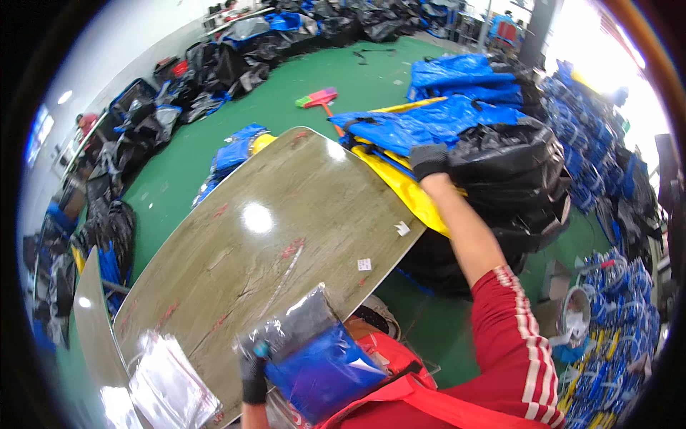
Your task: The person folds blue and yellow waterproof bags on a table and places each folded bag into a clear plastic bag. The person repeats this process for multiple bags, sealing each plastic bag after insertion.
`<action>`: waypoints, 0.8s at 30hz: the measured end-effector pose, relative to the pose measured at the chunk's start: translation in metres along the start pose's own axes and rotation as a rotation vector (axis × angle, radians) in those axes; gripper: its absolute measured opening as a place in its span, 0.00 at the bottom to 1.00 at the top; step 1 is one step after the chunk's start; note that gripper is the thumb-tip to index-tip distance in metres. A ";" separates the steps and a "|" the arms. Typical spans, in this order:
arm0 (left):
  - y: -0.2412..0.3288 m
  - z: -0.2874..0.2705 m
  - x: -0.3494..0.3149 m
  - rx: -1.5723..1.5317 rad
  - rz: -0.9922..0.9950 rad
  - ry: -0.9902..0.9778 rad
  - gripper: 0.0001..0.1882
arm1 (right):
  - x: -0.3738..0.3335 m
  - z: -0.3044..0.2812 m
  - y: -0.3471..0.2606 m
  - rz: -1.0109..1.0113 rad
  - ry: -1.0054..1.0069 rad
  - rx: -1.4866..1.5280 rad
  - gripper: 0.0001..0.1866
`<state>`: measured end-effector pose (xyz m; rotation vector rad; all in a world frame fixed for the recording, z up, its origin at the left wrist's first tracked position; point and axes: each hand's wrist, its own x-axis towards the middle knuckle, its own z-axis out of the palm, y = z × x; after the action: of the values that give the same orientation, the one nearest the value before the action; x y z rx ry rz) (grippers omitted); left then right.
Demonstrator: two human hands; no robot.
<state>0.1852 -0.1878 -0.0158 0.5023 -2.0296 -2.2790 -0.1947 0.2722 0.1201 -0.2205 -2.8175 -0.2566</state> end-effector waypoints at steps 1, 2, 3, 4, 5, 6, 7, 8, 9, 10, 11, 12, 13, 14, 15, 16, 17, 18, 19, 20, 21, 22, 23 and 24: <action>0.013 -0.002 0.021 -0.244 -0.099 0.065 0.28 | 0.020 -0.005 0.019 -0.094 0.013 -0.082 0.18; 0.034 -0.011 0.045 -0.376 -0.033 0.002 0.28 | 0.026 -0.016 0.026 -0.173 0.047 -0.002 0.17; 0.057 -0.016 0.077 -0.442 0.061 -0.081 0.29 | 0.021 -0.037 0.030 -0.181 0.134 0.031 0.15; 0.078 -0.018 0.104 -0.413 0.234 -0.069 0.31 | -0.001 -0.059 0.028 -0.334 0.450 0.098 0.12; 0.099 -0.021 0.134 -0.583 0.170 0.011 0.29 | -0.034 -0.083 0.023 -0.499 0.738 0.246 0.12; 0.112 -0.021 0.153 -0.567 0.126 0.038 0.31 | -0.073 -0.106 0.019 -0.522 0.634 0.158 0.11; 0.125 -0.025 0.170 -0.643 -0.192 0.374 0.32 | -0.121 -0.123 0.014 -0.593 0.581 0.054 0.12; 0.131 -0.026 0.179 -0.303 0.019 -0.142 0.32 | -0.165 -0.137 0.013 -0.707 0.533 0.257 0.11; 0.136 -0.031 0.183 -0.380 -0.008 -0.440 0.31 | -0.211 -0.142 0.013 -0.699 0.289 0.661 0.14; 0.139 -0.037 0.184 -0.548 -0.059 -0.806 0.29 | -0.251 -0.142 0.012 -0.628 -0.015 0.812 0.18; 0.139 -0.044 0.181 -0.570 -0.053 -0.912 0.28 | -0.281 -0.135 0.017 -0.706 -0.473 0.708 0.14; 0.140 -0.054 0.176 -0.491 -0.025 -0.801 0.28 | -0.316 -0.126 0.013 -0.856 -0.389 0.737 0.14; 0.141 -0.066 0.172 -0.411 -0.013 -0.695 0.27 | -0.337 -0.114 0.010 -1.033 -0.236 0.795 0.15; 0.141 -0.078 0.166 -0.311 -0.016 -0.562 0.27 | -0.357 -0.104 0.004 -1.095 -0.283 0.932 0.14; 0.143 -0.093 0.162 -0.216 -0.022 -0.446 0.27 | -0.363 -0.097 0.001 -1.172 -0.314 1.132 0.14; 0.142 -0.107 0.158 -0.130 -0.032 -0.358 0.27 | -0.363 -0.092 -0.003 -1.261 -0.391 1.150 0.12; 0.141 -0.121 0.153 -0.053 -0.040 -0.294 0.27 | -0.355 -0.089 -0.008 -1.144 -0.708 1.041 0.14; 0.138 -0.135 0.145 0.007 -0.055 -0.253 0.27 | -0.334 -0.087 -0.007 -1.077 -1.121 0.834 0.19; 0.133 -0.149 0.135 0.121 -0.087 -0.163 0.28 | -0.309 -0.088 -0.003 -0.978 -0.717 0.983 0.13; 0.128 -0.161 0.123 0.118 -0.060 -0.184 0.29 | -0.277 -0.085 -0.004 -0.756 -0.272 0.788 0.12; 0.120 -0.171 0.109 0.201 -0.084 -0.131 0.29 | -0.244 -0.080 -0.001 -0.610 0.112 0.590 0.14; 0.113 -0.181 0.095 0.320 -0.082 0.021 0.33 | -0.213 -0.071 -0.005 -0.235 0.082 0.514 0.19; 0.105 -0.188 0.080 0.247 -0.094 -0.008 0.33 | -0.187 -0.060 -0.004 -0.027 0.114 0.446 0.27; 0.098 -0.192 0.067 0.206 -0.132 0.006 0.33 | -0.171 -0.044 -0.010 0.114 0.008 0.360 0.36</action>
<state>0.1569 -0.4021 0.0494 0.6732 -2.3076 -2.1416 -0.0224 0.2323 0.1068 -0.2945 -2.7677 0.2733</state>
